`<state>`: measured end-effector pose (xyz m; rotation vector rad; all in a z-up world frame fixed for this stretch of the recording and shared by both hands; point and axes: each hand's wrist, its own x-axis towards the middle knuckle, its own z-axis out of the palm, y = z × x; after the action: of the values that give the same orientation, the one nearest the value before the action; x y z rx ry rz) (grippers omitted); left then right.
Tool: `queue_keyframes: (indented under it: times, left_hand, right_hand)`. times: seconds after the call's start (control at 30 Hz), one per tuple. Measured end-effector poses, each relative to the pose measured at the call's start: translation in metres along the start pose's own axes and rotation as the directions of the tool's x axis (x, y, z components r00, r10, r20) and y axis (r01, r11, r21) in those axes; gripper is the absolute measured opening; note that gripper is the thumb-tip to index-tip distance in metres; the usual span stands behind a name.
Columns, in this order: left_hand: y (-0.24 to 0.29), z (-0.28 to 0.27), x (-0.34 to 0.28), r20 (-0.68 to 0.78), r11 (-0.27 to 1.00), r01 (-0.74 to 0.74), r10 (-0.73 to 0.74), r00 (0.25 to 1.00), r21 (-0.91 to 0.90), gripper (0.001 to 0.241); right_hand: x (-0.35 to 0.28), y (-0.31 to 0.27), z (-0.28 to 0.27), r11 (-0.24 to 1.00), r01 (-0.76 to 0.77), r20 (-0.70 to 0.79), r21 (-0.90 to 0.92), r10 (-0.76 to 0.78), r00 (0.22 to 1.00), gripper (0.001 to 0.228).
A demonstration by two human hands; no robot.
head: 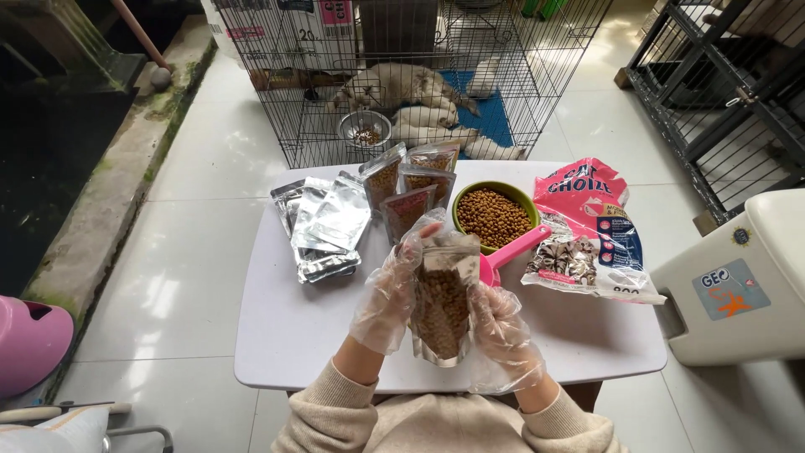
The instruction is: Filling small plastic pouches with dry pet food using a scoop and organizing them on a table.
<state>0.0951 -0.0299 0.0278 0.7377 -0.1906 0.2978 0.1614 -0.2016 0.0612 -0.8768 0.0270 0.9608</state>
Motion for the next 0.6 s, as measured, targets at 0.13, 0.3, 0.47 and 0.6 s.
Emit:
queue_keyframes:
  times: [0.13, 0.3, 0.47, 0.6]
  left_hand:
    - [0.013, 0.039, -0.002, -0.094, 0.984, 0.147, -0.157, 0.983, -0.104, 0.073]
    - [-0.019, -0.001, -0.005, -0.012, 0.594, 0.079, -0.115, 0.993, 0.801, 0.039]
    - [-0.074, -0.043, 0.013, -0.579, 0.865, 0.379, -0.132, 0.805, 0.330, 0.032]
    - [-0.202, -0.197, 0.019, 0.091, 0.643, -0.532, 0.588, 0.804, 0.550, 0.044]
  right_hand:
    - [0.031, 0.021, -0.051, 0.969, 0.225, 0.386, 0.104, -0.248, 0.889, 0.041]
    - [0.011, -0.020, 0.007, 0.986, 0.005, -0.021, 0.166, -0.002, 1.000, 0.023]
    - [0.060, 0.019, -0.076, 0.035, -0.863, 0.864, 0.503, -0.043, 0.502, 0.044]
    - [0.063, 0.030, -0.068, 0.632, -0.384, 0.559, 0.673, -0.095, 0.823, 0.040]
